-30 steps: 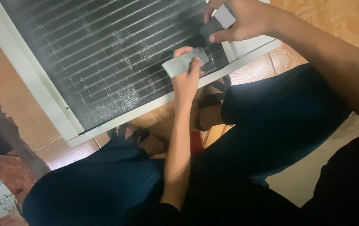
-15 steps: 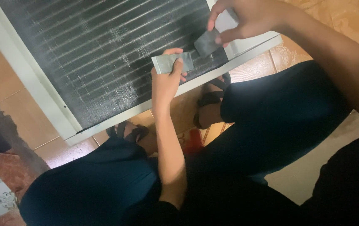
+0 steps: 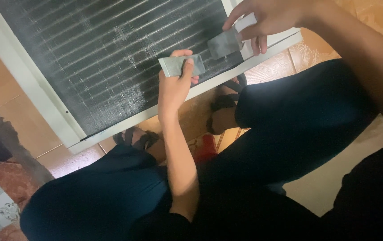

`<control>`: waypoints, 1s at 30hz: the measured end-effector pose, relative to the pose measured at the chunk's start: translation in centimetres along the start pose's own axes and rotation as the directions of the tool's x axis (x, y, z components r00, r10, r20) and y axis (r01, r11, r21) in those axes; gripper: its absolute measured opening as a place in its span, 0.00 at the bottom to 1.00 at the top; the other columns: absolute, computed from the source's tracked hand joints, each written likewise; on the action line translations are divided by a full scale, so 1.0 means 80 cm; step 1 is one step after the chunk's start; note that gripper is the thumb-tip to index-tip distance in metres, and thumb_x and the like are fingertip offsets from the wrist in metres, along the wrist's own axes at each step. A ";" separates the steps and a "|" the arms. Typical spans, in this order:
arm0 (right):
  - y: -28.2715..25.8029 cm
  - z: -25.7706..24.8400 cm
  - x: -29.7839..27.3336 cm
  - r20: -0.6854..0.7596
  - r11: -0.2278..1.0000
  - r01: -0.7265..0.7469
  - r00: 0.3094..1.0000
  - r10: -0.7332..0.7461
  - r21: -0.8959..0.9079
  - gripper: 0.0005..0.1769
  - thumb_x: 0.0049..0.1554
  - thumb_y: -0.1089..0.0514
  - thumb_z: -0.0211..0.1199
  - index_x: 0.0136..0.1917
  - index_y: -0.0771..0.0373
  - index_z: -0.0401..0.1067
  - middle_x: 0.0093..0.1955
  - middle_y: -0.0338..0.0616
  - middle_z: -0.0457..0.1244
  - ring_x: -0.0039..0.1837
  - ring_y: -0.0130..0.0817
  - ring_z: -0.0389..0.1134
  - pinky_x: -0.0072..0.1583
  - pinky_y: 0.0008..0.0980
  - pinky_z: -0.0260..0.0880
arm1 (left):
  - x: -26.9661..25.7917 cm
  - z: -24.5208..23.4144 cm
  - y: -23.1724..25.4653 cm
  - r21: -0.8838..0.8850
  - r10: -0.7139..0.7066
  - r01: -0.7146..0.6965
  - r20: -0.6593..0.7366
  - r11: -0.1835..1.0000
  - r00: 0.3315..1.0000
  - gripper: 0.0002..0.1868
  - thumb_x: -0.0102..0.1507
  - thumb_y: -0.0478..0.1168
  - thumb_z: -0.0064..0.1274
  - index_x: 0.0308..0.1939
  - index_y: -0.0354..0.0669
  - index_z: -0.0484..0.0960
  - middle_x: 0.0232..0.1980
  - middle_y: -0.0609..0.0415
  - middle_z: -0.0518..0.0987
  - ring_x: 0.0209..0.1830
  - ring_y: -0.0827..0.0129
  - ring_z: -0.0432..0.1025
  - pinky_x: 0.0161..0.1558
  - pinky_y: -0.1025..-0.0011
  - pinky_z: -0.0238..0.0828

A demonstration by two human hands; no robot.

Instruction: Using small metal plates to manually straighten the bent aluminum fins on an air conditioner condenser coil.

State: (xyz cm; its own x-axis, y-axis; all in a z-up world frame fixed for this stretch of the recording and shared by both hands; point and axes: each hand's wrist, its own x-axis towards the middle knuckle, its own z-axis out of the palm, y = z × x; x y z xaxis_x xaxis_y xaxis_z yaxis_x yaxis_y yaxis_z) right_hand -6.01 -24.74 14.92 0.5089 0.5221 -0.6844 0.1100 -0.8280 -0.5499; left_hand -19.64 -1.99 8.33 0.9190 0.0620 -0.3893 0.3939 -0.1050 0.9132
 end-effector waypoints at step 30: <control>-0.036 0.018 -0.024 -0.090 0.954 -0.018 0.996 -0.009 -0.298 0.25 0.57 0.70 0.57 0.68 0.66 0.74 0.40 0.54 0.74 0.26 0.46 0.75 0.35 0.36 0.78 | 0.001 0.027 -0.007 -0.015 0.197 -0.196 0.104 0.980 0.975 0.18 0.62 0.27 0.49 0.56 0.41 0.74 0.37 0.50 0.82 0.32 0.71 0.81 0.37 0.74 0.80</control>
State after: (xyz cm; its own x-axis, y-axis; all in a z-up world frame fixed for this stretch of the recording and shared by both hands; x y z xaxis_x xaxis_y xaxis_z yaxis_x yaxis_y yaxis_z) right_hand -8.55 -23.06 17.15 0.5830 0.5091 -0.6331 0.3501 -0.8607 -0.3697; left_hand -19.71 -4.04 7.56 0.9751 -0.0634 -0.2127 0.2058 -0.1002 0.9734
